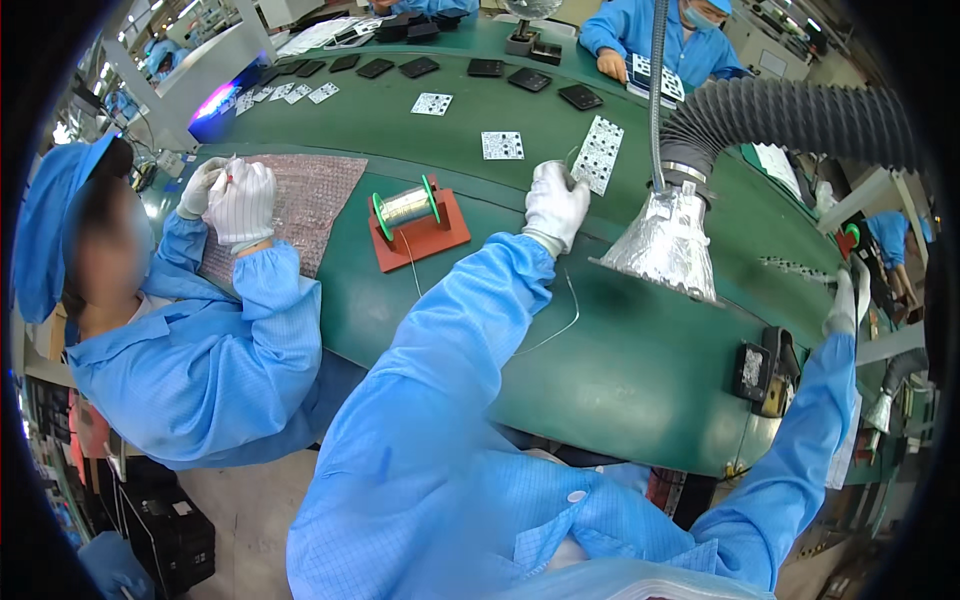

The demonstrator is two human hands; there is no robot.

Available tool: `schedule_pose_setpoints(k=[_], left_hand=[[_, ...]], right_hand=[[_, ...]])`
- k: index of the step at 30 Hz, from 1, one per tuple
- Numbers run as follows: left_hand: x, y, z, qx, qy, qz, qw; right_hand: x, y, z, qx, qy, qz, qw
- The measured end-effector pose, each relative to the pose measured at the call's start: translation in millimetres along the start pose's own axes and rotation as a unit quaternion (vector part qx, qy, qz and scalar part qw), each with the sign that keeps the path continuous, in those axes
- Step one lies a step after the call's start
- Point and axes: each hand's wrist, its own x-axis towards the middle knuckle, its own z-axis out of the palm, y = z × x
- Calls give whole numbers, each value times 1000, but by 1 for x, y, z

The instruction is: Soldering electronic components onto circuit boards on a production line.

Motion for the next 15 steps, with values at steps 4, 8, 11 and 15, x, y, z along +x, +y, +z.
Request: schedule_pose_setpoints(k=[4, 8, 11, 15], left_hand=[[-24, -12, -31, -38, -31, -35, 998], [-55, -10, -78, -129, -104, -105, 981], [-84, 4, -115, -175, -146, -105, 968], [-128, 27, -151, -228, -297, -216, 902]], right_hand=[[-109, -45, -49, 23, 17, 10, 1000], [-221, -54, -60, -125, 75, -125, 981], [-295, -69, -41, 74, 103, 43, 991], [-359, -104, -13, 213, -60, 31, 975]])
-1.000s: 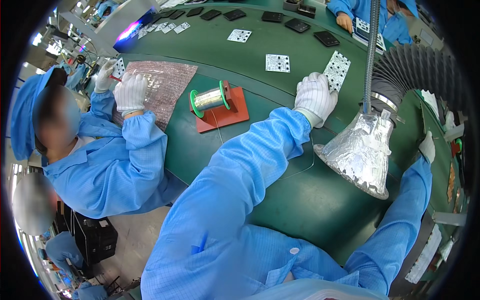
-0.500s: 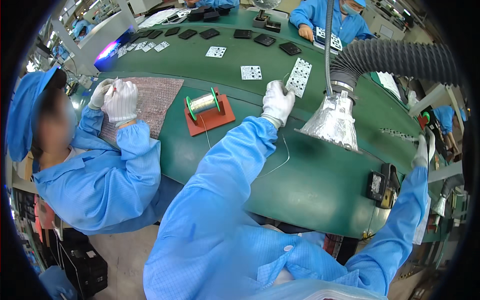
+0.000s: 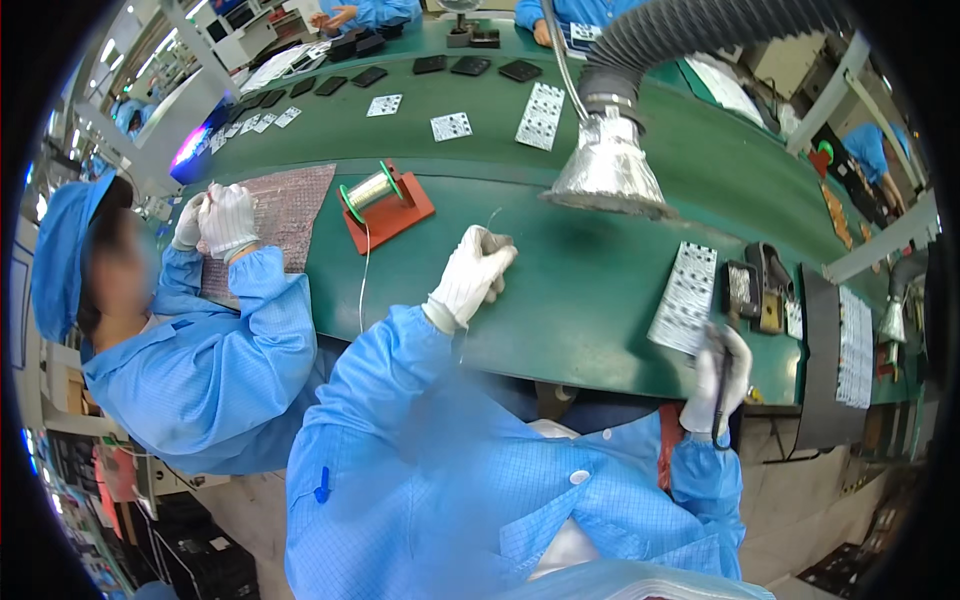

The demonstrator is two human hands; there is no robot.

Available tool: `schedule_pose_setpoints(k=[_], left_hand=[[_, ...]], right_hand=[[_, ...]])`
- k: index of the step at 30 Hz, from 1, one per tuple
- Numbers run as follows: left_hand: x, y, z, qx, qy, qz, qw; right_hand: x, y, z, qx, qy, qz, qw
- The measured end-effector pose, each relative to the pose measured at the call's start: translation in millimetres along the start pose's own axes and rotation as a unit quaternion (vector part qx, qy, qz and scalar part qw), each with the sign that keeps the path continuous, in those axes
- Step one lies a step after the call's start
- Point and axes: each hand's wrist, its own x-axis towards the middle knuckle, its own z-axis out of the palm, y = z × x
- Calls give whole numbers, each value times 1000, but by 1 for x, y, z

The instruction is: Soldering electronic components onto circuit boards on a production line.

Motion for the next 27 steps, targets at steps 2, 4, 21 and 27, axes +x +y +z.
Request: schedule_pose_setpoints(k=[2, 4, 21, 27], left_hand=[[-20, 0, 13, 147, -2, 2, 989], [-37, -4, 31, 289, 20, 130, 948], [-35, -8, 107, 569, -93, 240, 782], [-24, 10, 63, 563, -119, 240, 781]], right_hand=[[-2, -13, 8, 5, -91, 2, 996], [13, -19, 10, -43, -115, -15, 992], [49, 45, 11, -88, 46, 30, 995], [48, 41, 11, -104, 20, 18, 994]])
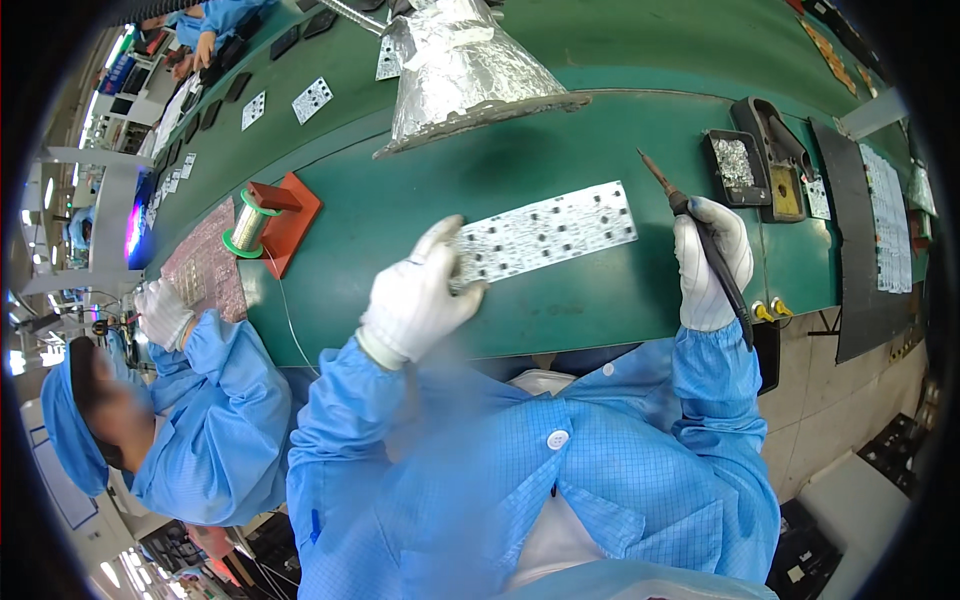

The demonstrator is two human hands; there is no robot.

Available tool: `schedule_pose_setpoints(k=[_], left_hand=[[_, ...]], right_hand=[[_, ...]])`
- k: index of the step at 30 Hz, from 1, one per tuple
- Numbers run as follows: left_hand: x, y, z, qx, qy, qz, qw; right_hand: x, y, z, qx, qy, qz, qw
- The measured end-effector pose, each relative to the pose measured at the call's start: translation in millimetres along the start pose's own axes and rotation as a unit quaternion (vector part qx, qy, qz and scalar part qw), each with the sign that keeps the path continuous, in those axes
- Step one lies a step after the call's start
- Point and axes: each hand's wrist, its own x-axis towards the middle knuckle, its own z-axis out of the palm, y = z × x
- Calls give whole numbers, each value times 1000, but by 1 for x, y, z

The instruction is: Soldering electronic components onto circuit boards on a production line.

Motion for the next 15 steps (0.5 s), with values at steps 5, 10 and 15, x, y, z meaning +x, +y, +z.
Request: schedule_pose_setpoints(k=[5, 10, 15], left_hand=[[-16, -5, -1, -4, 97, -58, 994], [-1, 17, 24, 4, 218, 75, 973], [10, 30, 43, -90, 184, 23, 979]], right_hand=[[-1, 0, 2, 0, -11, -24, 1000], [3, 2, 3, -4, -47, -29, 998], [3, 6, 7, -38, -50, -61, 996]])
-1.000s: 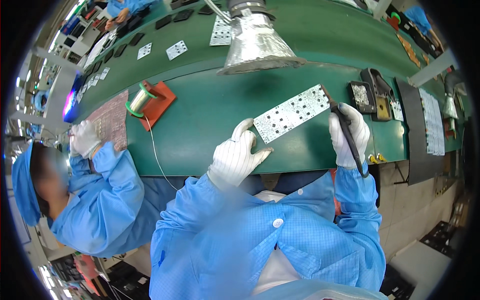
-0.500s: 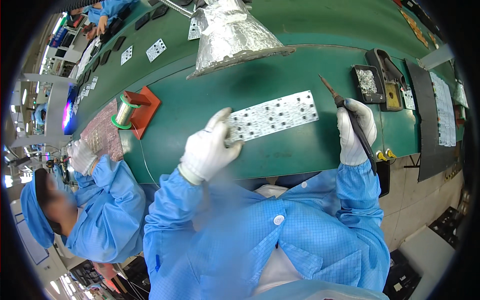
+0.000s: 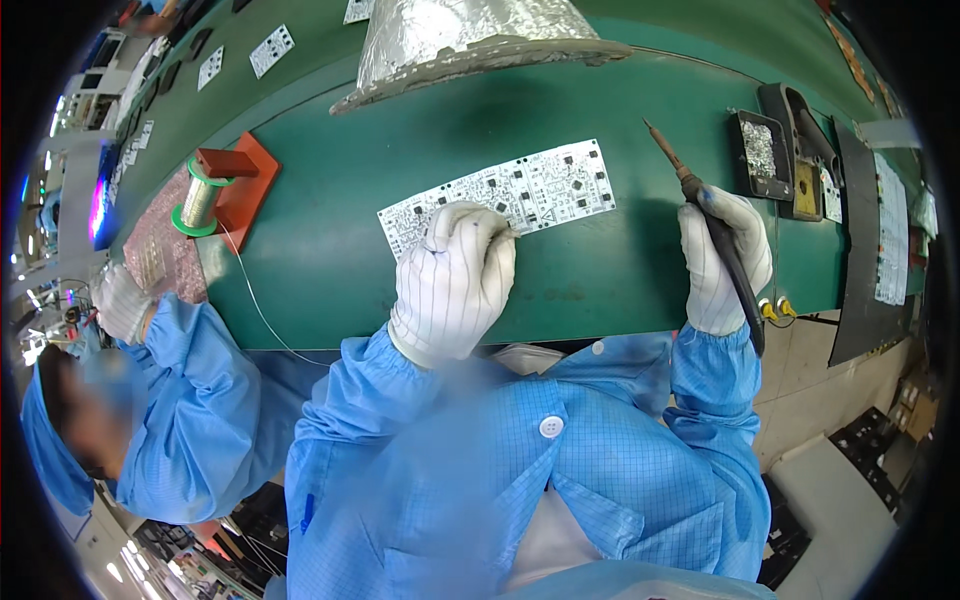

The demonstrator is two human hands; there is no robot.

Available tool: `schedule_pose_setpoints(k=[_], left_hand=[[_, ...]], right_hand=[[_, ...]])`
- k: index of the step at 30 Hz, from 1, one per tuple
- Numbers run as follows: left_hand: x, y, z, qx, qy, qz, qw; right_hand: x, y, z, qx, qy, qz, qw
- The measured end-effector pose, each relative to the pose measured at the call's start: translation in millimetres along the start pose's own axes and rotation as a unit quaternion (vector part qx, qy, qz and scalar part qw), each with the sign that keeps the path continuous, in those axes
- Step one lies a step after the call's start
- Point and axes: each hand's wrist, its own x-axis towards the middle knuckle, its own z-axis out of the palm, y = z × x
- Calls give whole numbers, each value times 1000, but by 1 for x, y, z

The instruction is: Soldering electronic components onto circuit boards on a production line.

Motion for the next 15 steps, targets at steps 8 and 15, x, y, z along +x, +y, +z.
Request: schedule_pose_setpoints(k=[8, 15], left_hand=[[1, -4, 5, 32, -35, 24, 999], [2, -8, 5, 20, -29, 50, 998]], right_hand=[[-4, -2, -2, 32, 2, 48, 998], [-3, -7, -2, 30, 3, 58, 998]])
